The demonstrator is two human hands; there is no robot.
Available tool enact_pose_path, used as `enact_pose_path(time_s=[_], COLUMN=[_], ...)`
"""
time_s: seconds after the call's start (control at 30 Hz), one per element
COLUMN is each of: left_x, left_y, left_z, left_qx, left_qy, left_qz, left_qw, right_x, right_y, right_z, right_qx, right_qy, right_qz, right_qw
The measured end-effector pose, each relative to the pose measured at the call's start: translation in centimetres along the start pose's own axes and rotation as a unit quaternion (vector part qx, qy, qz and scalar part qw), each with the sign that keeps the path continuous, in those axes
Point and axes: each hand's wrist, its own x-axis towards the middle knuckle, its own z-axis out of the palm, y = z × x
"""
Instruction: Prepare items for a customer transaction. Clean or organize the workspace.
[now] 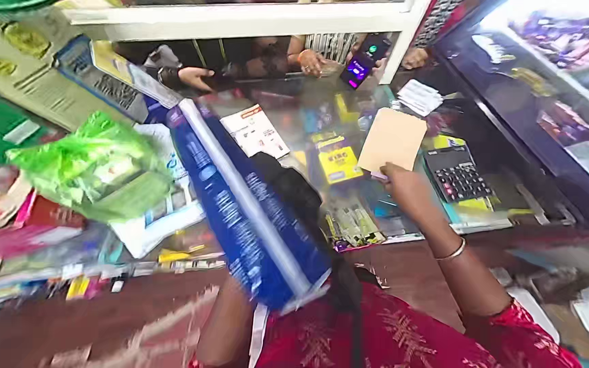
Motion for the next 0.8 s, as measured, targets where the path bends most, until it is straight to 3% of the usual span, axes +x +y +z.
enact_pose_path(time_s=[0.03,0.1,0.17,0.2,0.3,0.37,0.5,0.53,0.6,0.67,0.8], left_x=[0.1,1.1,2.5,3.4,6.2,6.1,-1.6,-4.5,-9.7,-12.5,-13.3], left_y=[-1.2,-3.3,-5.5,-6.8,-10.0,-10.1,-8.3,-9.1,-12.2,-15.5,-18.2], left_z=[1.8,6.0,9.0,10.1,11.2,12.2,14.9,15.3,15.3,14.0,11.6], left_qx=[0.006,0.145,0.288,0.339,0.424,0.556,0.828,0.861,0.903,0.925,0.932], left_qy=[-0.014,-0.008,0.043,0.052,0.035,0.02,0.084,0.095,0.091,0.099,0.118], left_qz=[-0.044,-0.082,-0.152,-0.197,-0.27,-0.216,0.024,0.049,0.03,-0.005,-0.015], left_qw=[0.999,0.986,0.944,0.919,0.864,0.802,0.554,0.497,0.419,0.367,0.342], right_x=[0.7,1.0,0.7,0.7,1.8,2.2,1.0,0.6,-0.2,-1.0,-3.2], right_y=[1.2,2.5,3.2,3.4,3.1,3.4,6.9,8.0,10.0,11.9,13.7], right_z=[-1.0,-2.7,-3.2,-3.3,-3.9,-3.7,-4.4,-4.8,-5.0,-5.0,-5.0], right_qx=[0.065,0.26,0.473,0.53,0.532,0.573,0.653,0.659,0.669,0.69,0.734], right_qy=[0.021,0.067,-0.047,-0.122,-0.225,-0.224,-0.138,-0.125,-0.126,-0.157,-0.211], right_qz=[-0.046,-0.153,-0.196,-0.19,-0.093,-0.038,0.013,0.026,0.043,0.039,0.016], right_qw=[0.997,0.951,0.858,0.817,0.811,0.788,0.744,0.741,0.731,0.706,0.645])
